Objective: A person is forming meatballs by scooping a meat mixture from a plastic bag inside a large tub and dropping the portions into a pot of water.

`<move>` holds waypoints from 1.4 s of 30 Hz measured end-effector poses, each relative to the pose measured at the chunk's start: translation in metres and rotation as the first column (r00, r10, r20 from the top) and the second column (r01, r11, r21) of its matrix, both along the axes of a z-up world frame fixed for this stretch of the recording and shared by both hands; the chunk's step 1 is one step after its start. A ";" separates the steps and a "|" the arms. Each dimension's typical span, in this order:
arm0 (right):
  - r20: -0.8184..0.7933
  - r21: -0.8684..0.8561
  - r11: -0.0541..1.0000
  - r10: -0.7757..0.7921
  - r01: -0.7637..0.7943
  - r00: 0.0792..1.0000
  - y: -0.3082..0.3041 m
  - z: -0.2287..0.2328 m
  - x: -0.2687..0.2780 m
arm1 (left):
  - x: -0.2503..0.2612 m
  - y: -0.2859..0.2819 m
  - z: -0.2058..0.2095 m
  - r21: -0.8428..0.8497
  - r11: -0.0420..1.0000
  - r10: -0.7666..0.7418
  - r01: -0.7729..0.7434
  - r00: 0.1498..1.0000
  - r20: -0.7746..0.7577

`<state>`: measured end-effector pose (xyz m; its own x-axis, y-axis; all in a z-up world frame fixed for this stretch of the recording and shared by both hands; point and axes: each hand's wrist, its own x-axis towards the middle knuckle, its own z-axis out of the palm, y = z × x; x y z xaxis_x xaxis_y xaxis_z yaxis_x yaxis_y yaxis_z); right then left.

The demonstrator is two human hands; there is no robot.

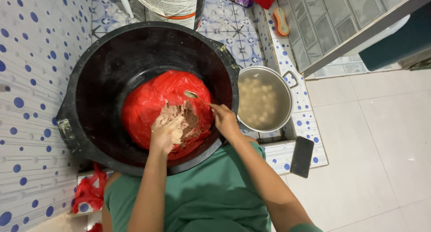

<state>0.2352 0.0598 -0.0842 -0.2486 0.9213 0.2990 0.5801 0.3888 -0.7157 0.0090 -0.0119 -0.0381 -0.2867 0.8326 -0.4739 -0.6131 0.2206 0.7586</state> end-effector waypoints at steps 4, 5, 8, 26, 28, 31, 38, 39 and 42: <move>0.011 -0.004 1.000 0.014 -0.014 1.000 0.005 -0.015 -0.008 | 0.002 -0.003 0.023 0.040 0.999 0.009 -0.004 0.991 -0.131; 0.065 0.006 1.000 0.004 -0.004 0.998 0.002 -0.014 -0.010 | 0.003 -0.004 0.026 0.030 0.999 0.025 -0.022 0.994 -0.106; 0.110 0.037 0.999 -0.023 0.019 0.994 -0.001 -0.007 -0.015 | 0.001 -0.006 0.010 0.006 1.000 0.002 -0.001 0.988 -0.154; 0.136 0.051 0.995 -0.087 0.081 0.987 0.005 -0.019 -0.012 | 0.007 0.004 -0.033 0.147 0.986 -0.044 0.075 0.977 -0.207; 0.142 0.077 0.995 -0.078 0.067 0.987 0.006 -0.018 -0.013 | 0.007 0.003 -0.029 0.159 0.984 -0.038 0.084 0.962 -0.272; 0.126 0.114 0.992 -0.062 0.047 0.990 0.005 -0.013 -0.013 | 0.009 0.004 -0.038 0.160 0.986 0.029 0.042 0.909 -0.416; 0.126 0.066 0.997 -0.059 0.051 0.990 0.005 -0.009 -0.014 | 0.013 -0.005 -0.022 0.285 0.955 -0.024 0.081 0.979 -0.201; 0.120 0.053 0.997 -0.062 0.056 0.991 0.005 -0.010 -0.013 | 0.017 -0.001 -0.045 0.344 0.935 -0.034 0.087 0.987 -0.157; 0.138 0.034 0.998 -0.063 0.059 0.988 0.004 -0.005 -0.016 | 0.005 -0.007 -0.024 0.298 0.951 -0.026 0.089 0.977 -0.210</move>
